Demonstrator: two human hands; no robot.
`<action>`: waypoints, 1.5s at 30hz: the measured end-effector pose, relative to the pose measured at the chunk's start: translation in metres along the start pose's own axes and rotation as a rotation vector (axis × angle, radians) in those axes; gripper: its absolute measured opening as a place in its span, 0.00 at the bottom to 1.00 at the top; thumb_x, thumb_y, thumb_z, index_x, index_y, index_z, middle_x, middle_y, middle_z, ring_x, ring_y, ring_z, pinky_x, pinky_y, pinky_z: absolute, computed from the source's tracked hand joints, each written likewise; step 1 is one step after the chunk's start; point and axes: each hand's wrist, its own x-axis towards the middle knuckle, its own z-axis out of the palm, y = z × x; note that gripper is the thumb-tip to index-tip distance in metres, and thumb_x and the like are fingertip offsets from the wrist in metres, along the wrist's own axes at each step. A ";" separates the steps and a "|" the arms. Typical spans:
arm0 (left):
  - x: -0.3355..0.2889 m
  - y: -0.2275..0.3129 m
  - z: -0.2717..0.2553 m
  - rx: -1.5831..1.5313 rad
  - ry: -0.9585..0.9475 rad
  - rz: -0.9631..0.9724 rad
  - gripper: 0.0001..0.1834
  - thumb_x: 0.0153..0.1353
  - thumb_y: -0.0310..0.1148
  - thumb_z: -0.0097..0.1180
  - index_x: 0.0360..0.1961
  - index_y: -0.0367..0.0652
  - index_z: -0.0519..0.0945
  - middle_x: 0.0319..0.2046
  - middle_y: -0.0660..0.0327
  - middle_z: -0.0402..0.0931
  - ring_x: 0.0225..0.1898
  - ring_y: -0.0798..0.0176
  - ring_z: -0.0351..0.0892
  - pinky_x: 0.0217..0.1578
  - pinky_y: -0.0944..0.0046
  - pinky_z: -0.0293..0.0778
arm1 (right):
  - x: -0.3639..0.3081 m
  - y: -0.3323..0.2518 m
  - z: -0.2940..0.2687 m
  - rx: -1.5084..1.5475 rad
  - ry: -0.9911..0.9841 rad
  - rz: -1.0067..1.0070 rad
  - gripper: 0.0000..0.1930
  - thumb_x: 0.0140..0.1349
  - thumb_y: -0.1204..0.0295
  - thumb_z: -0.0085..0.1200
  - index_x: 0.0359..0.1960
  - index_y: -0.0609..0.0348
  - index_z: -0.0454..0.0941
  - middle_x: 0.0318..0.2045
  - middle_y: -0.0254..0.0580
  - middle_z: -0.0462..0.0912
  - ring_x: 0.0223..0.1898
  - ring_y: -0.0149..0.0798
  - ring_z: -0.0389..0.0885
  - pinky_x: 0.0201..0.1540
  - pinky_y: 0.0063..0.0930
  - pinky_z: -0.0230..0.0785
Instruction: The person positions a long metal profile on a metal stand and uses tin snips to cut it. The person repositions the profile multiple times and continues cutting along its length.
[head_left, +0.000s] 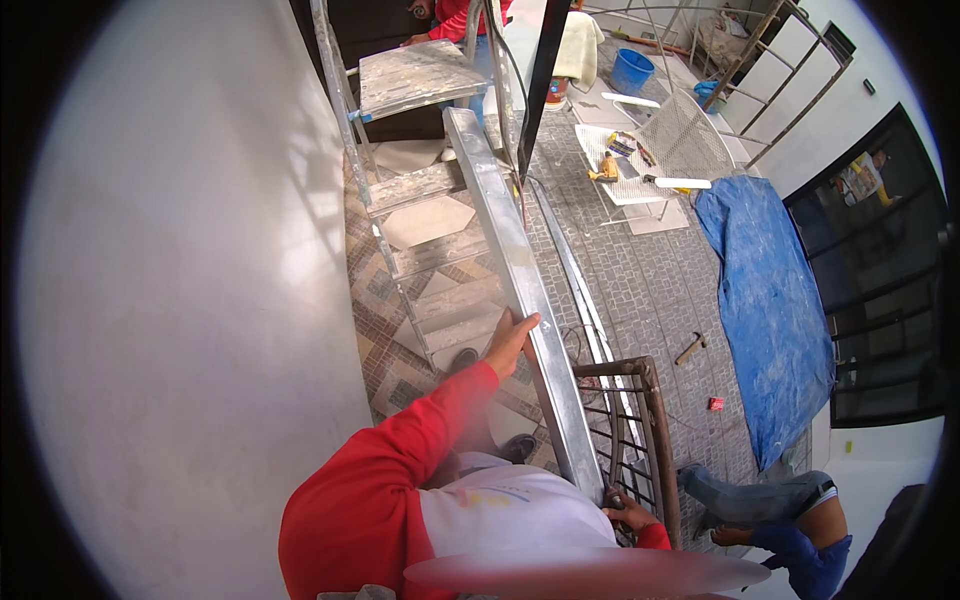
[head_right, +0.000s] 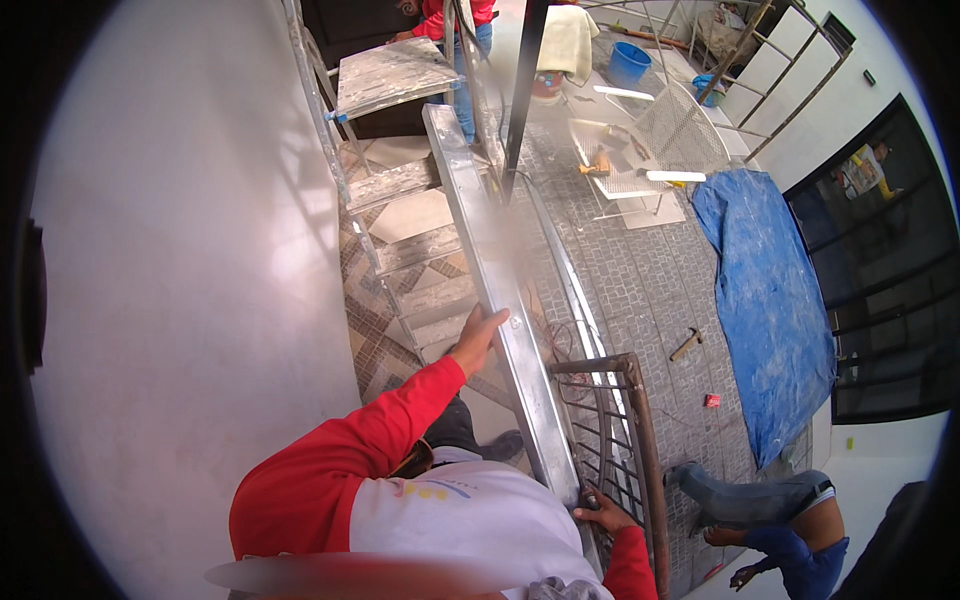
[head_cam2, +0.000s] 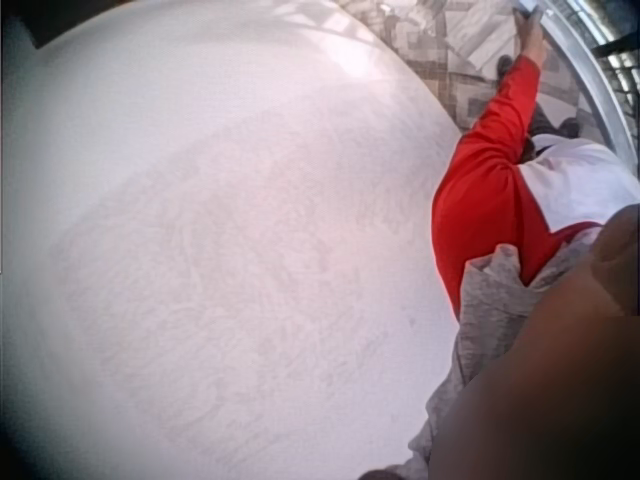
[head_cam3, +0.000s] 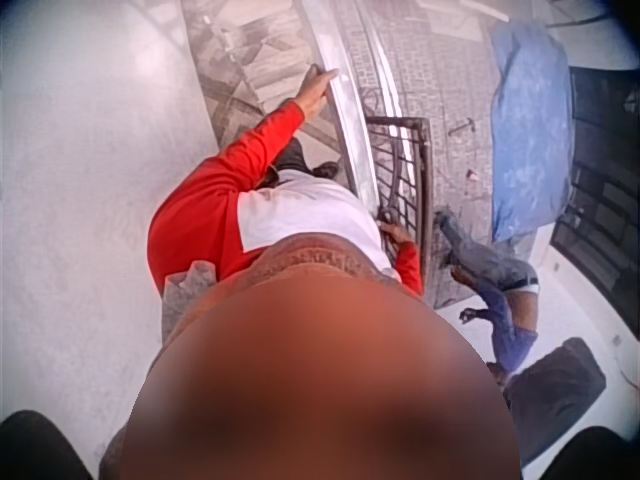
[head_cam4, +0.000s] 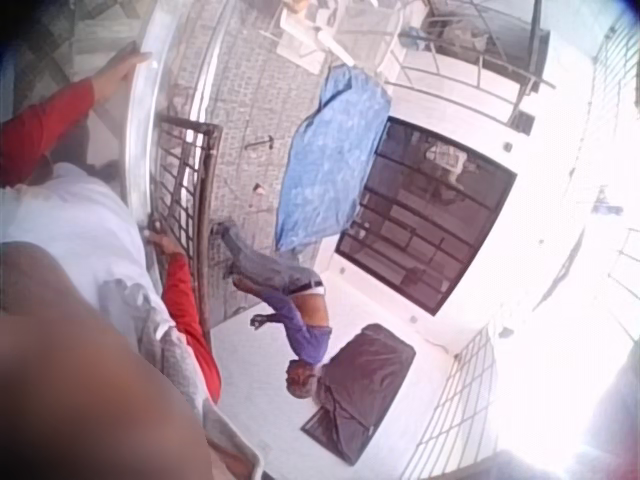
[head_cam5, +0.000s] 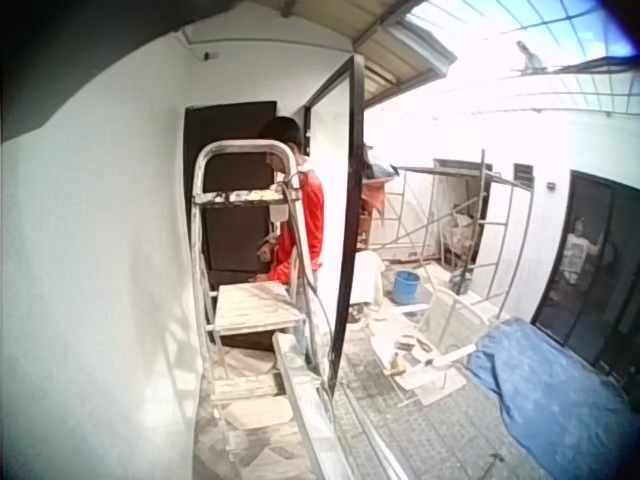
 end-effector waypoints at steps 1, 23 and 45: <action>0.000 0.000 0.000 0.004 0.011 -0.009 0.21 0.64 0.38 0.61 0.52 0.38 0.70 0.39 0.59 0.74 0.36 0.67 0.74 0.37 0.64 0.70 | 0.002 0.001 -0.001 -0.009 -0.004 -0.007 0.62 0.47 0.52 0.74 0.75 0.65 0.44 0.73 0.62 0.53 0.75 0.51 0.51 0.74 0.37 0.43; 0.006 -0.009 0.003 -0.009 0.016 -0.038 0.29 0.62 0.36 0.64 0.60 0.38 0.66 0.52 0.57 0.73 0.55 0.61 0.73 0.56 0.60 0.70 | -0.001 -0.005 -0.007 -0.080 0.017 -0.051 0.61 0.47 0.50 0.73 0.76 0.62 0.47 0.72 0.57 0.58 0.75 0.48 0.52 0.74 0.36 0.42; -0.002 0.000 0.010 -0.029 0.026 -0.004 0.35 0.62 0.46 0.65 0.60 0.34 0.65 0.52 0.51 0.74 0.55 0.59 0.74 0.53 0.58 0.70 | 0.018 0.019 -0.025 0.061 -0.036 -0.002 0.56 0.51 0.51 0.71 0.75 0.60 0.49 0.73 0.59 0.56 0.74 0.50 0.53 0.73 0.37 0.46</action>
